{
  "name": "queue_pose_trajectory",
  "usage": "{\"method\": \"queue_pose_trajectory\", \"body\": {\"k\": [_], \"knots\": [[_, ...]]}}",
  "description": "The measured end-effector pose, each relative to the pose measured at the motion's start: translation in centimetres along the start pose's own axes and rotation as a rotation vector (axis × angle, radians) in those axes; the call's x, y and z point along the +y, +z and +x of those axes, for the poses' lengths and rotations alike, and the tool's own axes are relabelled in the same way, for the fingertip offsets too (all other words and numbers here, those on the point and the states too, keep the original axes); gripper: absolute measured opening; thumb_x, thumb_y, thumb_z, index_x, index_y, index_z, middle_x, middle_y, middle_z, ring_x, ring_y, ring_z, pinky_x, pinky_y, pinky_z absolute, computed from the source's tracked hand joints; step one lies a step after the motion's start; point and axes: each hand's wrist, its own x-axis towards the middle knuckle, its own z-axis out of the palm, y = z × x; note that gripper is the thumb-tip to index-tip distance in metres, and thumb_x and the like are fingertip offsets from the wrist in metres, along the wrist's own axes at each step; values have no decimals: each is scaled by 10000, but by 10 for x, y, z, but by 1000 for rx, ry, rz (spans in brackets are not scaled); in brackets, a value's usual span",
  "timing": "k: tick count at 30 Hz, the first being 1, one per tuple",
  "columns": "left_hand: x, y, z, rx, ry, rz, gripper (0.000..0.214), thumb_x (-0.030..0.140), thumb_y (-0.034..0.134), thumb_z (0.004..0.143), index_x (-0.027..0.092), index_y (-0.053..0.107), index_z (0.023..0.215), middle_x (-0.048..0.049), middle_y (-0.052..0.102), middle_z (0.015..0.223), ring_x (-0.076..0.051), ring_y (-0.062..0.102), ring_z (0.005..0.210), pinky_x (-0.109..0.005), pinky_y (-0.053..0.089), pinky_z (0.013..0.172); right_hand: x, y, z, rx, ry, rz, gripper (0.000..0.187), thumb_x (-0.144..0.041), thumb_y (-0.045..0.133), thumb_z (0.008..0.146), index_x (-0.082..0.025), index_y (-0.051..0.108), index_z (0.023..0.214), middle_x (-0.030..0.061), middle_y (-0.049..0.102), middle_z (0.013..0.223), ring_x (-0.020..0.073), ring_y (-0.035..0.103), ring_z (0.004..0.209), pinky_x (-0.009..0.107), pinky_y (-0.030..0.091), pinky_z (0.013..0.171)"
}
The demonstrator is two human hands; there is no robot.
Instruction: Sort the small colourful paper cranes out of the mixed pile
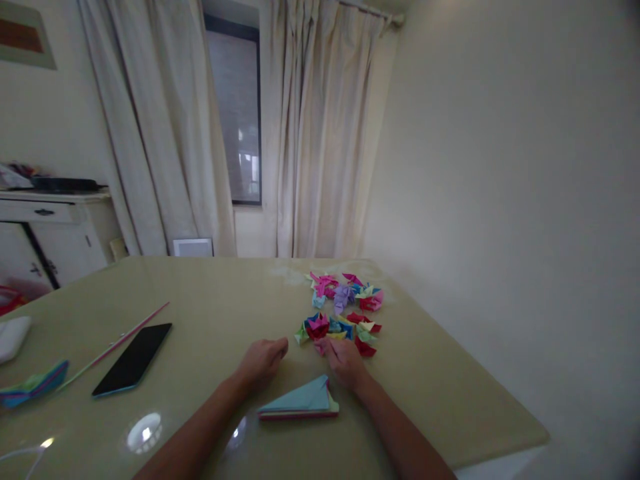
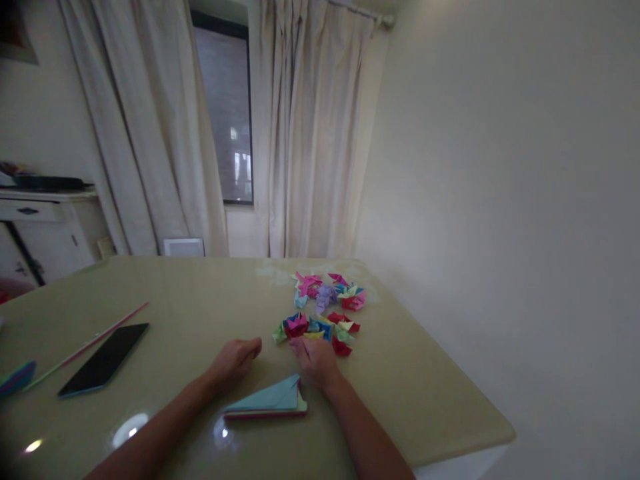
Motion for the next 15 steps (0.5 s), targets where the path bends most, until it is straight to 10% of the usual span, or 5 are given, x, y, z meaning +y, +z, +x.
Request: {"method": "queue_pose_trajectory", "body": {"k": [15], "knots": [[-4,3,0,20,-3,14,232,208,370,943,223,549,796,-13,582,681,-165,520,654,-272,310,648,-1,-2,1,-52,9,-48,503,-446,367,1114,-202,760,916,52,741,794,179,663,744,254,402,676]]}}
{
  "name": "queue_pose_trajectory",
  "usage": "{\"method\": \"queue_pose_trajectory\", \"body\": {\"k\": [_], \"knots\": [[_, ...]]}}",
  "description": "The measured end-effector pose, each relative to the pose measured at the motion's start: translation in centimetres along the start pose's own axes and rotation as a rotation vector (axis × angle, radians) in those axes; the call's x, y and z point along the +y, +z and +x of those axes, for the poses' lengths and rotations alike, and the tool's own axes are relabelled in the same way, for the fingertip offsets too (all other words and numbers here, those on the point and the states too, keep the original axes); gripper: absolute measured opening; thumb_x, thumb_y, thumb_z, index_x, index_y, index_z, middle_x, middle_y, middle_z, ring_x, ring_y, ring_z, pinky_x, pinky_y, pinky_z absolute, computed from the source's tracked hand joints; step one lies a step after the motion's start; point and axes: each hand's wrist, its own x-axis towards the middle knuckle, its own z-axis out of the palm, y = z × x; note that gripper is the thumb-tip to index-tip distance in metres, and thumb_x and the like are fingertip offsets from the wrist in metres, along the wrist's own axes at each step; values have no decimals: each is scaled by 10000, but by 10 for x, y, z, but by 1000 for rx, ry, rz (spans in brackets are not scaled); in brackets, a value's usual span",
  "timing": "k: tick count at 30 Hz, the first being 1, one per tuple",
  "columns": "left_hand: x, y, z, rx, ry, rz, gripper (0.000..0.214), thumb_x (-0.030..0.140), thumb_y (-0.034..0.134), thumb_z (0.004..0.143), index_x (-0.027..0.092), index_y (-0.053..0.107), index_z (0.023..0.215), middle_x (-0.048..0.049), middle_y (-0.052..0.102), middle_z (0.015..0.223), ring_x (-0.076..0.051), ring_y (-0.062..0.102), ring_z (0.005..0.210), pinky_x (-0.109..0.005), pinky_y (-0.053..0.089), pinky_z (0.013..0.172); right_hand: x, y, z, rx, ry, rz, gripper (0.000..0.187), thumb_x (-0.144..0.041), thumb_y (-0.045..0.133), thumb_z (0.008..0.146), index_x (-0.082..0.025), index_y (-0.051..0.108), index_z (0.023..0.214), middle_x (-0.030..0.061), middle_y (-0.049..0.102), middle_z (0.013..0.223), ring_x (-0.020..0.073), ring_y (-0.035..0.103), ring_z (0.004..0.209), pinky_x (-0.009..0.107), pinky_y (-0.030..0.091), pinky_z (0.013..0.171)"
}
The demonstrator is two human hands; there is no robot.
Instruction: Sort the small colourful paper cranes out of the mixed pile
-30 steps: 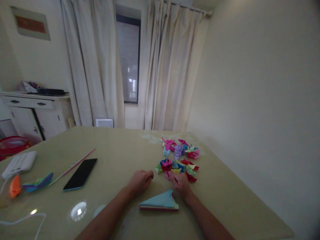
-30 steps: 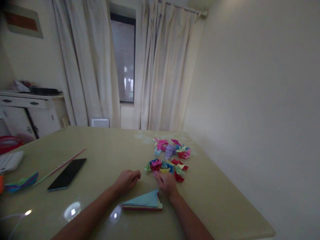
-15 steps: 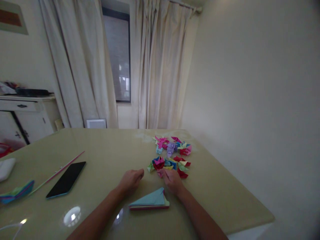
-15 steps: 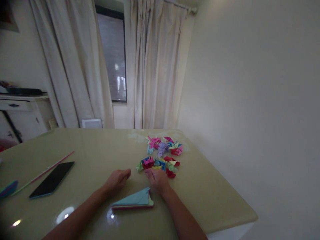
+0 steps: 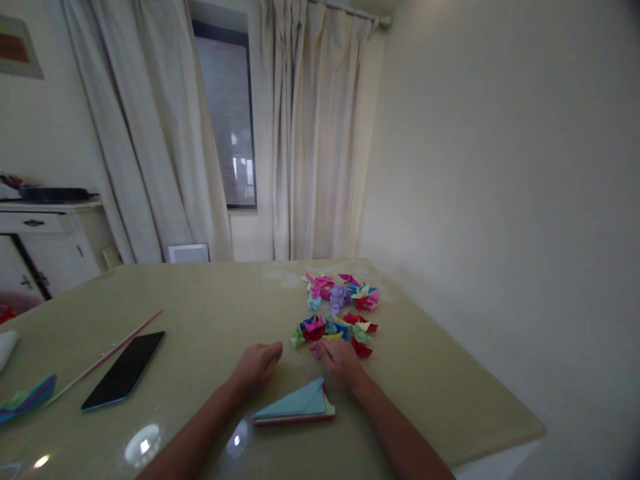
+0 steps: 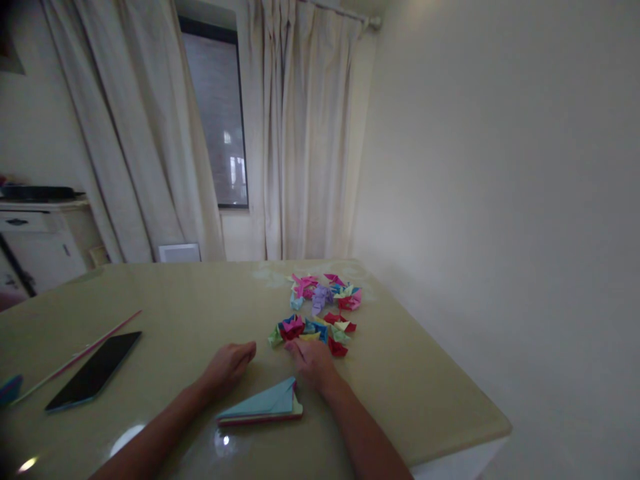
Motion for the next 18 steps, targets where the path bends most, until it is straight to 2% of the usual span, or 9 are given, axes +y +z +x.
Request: {"method": "queue_pose_trajectory", "body": {"k": [6,11,14,18], "knots": [[1,-1,0,3,-7,-22,191,172,402,908,221,551,799,-15,597,697,-169,539,671,-271,308,648,-4,-8,3,38,-36,97,439,-337,429,1099,-191,701,787,39,681,817,172,638,787,269,430,761],[2,-1,0,7,-6,-43,199,162,404,912,225,563,811,-10,608,704,-166,554,681,-258,321,657,-5,-9,3,98,-13,158,165,-246,608,997,-211,766,966,64,678,970,205,650,875,297,484,801],[3,-2,1,5,-9,-44,191,148,415,898,226,563,807,-10,611,704,-164,552,670,-260,312,650,-1,-7,3,137,-28,192,155,-177,615,964,-208,762,1005,72,683,997,216,665,895,313,506,815],[4,-2,0,12,-10,-47,196,144,407,902,223,555,801,-14,618,715,-164,555,676,-264,306,653,6,-5,4,140,-24,207,97,-197,669,947,-201,756,989,62,711,930,208,671,814,298,508,738]]}}
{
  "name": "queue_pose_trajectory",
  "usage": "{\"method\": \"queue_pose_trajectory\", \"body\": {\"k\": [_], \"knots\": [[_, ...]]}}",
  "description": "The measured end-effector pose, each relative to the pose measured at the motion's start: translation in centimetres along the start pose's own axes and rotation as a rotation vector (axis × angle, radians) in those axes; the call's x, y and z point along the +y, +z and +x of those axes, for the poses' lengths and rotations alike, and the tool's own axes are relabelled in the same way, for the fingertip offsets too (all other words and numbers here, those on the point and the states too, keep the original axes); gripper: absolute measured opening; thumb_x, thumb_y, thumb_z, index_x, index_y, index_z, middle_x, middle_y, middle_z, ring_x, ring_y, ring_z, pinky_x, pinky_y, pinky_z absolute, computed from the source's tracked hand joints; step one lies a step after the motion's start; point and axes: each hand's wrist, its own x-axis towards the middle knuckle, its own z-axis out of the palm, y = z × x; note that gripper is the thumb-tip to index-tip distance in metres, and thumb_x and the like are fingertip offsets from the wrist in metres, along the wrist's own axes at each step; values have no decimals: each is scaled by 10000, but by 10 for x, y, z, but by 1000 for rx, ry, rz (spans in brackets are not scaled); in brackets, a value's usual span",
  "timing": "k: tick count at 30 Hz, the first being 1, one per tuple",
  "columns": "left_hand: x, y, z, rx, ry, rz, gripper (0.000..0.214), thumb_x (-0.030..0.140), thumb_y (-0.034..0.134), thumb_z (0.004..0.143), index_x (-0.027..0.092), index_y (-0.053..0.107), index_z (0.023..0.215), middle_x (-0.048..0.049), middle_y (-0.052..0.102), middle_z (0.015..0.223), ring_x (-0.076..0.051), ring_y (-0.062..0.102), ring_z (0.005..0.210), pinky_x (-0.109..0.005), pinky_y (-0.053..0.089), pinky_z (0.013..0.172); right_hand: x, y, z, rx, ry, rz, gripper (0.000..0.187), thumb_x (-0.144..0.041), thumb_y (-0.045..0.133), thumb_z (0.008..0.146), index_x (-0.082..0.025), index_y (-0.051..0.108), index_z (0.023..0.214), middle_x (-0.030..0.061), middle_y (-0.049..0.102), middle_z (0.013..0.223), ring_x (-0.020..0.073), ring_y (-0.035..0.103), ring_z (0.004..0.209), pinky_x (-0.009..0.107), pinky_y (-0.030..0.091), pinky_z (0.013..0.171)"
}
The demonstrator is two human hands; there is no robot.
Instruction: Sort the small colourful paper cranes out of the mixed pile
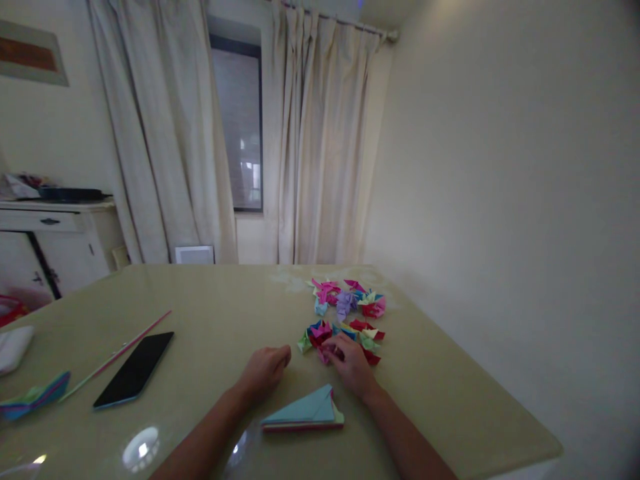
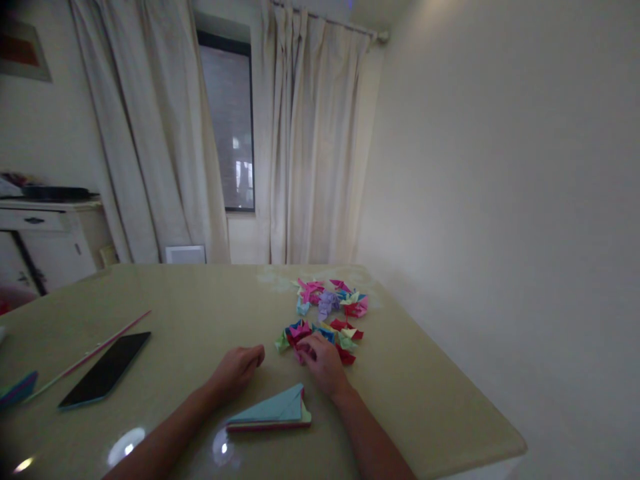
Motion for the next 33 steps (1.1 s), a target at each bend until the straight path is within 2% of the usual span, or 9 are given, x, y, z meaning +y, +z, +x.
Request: {"method": "queue_pose_trajectory", "body": {"k": [8,13,26,33], "knots": [[1,-1,0,-4,-11,-9,194,167,407,916,225,554,803,-17,619,722,-168,556,682,-270,301,655,4,2,-1,-33,13,-70,94,-285,763,920,-199,762,883,44,738,856,186,659,727,274,482,680],[3,-4,-1,-5,-3,-12,197,170,398,914,225,548,798,-17,609,712,-171,554,684,-269,308,662,3,2,-2,-21,8,-57,32,-232,787,896,-205,770,892,33,746,849,183,668,729,266,478,679],[-1,0,-1,8,14,-20,186,171,382,903,226,520,790,-10,585,702,-165,536,675,-265,317,664,-1,2,-1,-27,11,-44,99,-295,792,905,-207,767,866,26,749,833,170,663,698,264,482,676],[0,-1,0,10,5,-15,198,175,389,911,223,538,790,-14,608,706,-165,548,676,-264,326,662,-2,4,-2,-58,19,-26,69,-234,830,866,-204,772,888,14,753,840,167,700,741,253,496,709]]}}
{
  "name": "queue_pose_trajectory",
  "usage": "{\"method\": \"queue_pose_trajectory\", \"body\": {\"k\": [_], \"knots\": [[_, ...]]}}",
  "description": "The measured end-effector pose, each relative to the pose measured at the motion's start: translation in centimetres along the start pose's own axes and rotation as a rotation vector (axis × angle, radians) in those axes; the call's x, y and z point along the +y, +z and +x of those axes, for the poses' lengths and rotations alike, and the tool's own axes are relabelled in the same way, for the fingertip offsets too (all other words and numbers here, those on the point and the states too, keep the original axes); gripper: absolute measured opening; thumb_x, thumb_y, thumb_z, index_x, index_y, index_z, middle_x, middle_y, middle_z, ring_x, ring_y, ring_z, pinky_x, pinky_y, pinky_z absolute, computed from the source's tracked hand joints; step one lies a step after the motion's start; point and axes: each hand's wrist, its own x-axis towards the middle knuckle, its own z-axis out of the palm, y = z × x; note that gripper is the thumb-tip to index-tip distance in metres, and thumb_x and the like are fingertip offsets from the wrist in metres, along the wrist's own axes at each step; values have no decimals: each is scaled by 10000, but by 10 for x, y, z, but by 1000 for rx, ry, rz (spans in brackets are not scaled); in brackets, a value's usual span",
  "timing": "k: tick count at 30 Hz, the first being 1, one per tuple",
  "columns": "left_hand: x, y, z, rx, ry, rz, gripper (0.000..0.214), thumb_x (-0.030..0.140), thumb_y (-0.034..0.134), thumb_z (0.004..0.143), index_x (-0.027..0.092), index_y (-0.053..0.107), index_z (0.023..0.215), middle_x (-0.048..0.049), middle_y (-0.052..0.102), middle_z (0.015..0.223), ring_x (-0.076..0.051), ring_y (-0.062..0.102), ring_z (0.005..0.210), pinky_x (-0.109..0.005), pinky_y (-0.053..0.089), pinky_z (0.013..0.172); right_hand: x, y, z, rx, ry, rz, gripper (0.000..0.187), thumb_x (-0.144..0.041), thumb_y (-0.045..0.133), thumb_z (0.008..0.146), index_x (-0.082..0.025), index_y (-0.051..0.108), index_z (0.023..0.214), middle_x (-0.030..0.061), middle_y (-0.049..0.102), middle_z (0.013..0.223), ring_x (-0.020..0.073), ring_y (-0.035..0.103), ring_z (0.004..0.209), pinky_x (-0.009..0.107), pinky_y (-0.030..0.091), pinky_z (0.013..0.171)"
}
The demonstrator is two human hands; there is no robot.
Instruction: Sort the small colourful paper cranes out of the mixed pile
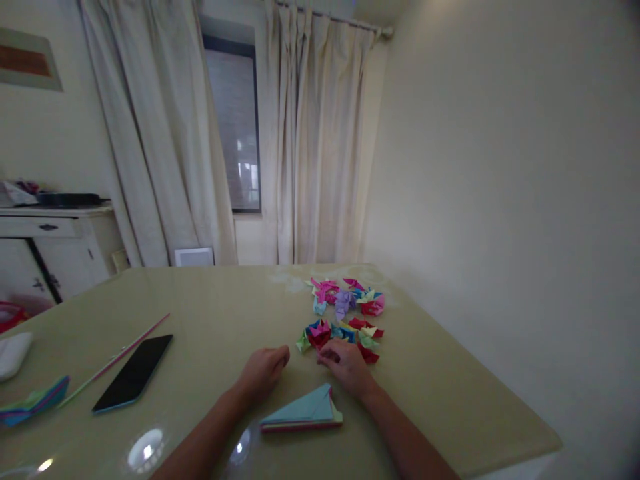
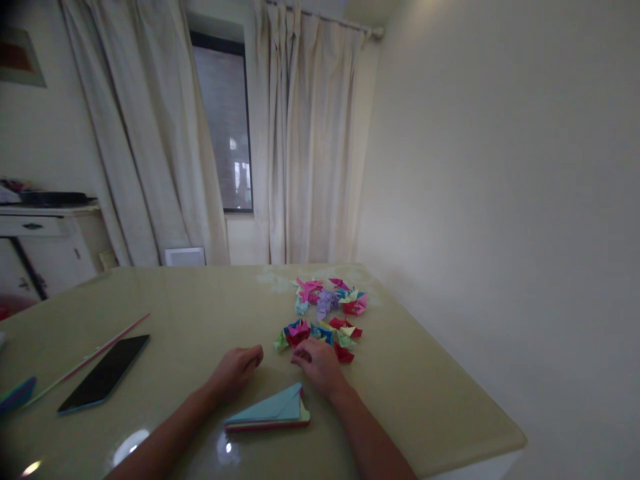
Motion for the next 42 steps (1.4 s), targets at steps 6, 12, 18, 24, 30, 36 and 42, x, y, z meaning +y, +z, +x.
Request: {"method": "queue_pose_trajectory", "body": {"k": [6,12,18,24,30,36,42], "knots": [[1,-1,0,-4,-7,7,202,159,392,900,223,553,796,-25,632,726,-174,571,696,-266,342,672,2,-2,0,21,-3,-22,147,-346,778,920,-208,775,870,31,747,833,170,660,691,270,490,688],[3,-2,0,-7,-11,9,208,175,396,920,222,562,805,-27,641,728,-174,577,696,-267,339,666,3,-1,-1,-15,12,-39,116,-320,787,909,-209,777,875,35,758,847,180,684,731,270,491,696],[2,-1,0,-5,-6,10,197,150,404,900,221,565,810,-23,648,734,-167,583,699,-263,340,673,2,0,0,6,3,-8,64,-261,799,894,-206,769,886,29,756,846,184,695,755,268,496,706],[1,0,-1,-1,2,8,226,164,376,925,220,558,804,-27,641,733,-171,579,702,-267,343,679,0,-3,-1,14,6,-18,110,-296,732,948,-205,757,891,45,738,863,189,678,763,272,500,691],[3,-3,0,-10,3,9,213,164,393,916,223,567,809,-24,637,727,-175,579,700,-267,338,671,0,-2,-1,27,-4,-51,152,-325,708,963,-207,757,882,57,741,895,194,676,781,280,500,701],[3,-1,0,-7,-18,19,232,153,405,919,222,604,824,-21,653,727,-169,587,691,-257,344,667,2,1,-2,19,40,-73,309,-477,656,981,-208,772,881,23,744,731,171,648,631,256,447,618],[2,0,1,-12,-19,19,303,144,404,937,224,695,952,-51,727,821,-183,651,764,-261,394,716,-2,1,-3,14,65,-35,417,-508,547,1023,-203,755,1218,1,690,685,165,584,592,252,405,596]]}}
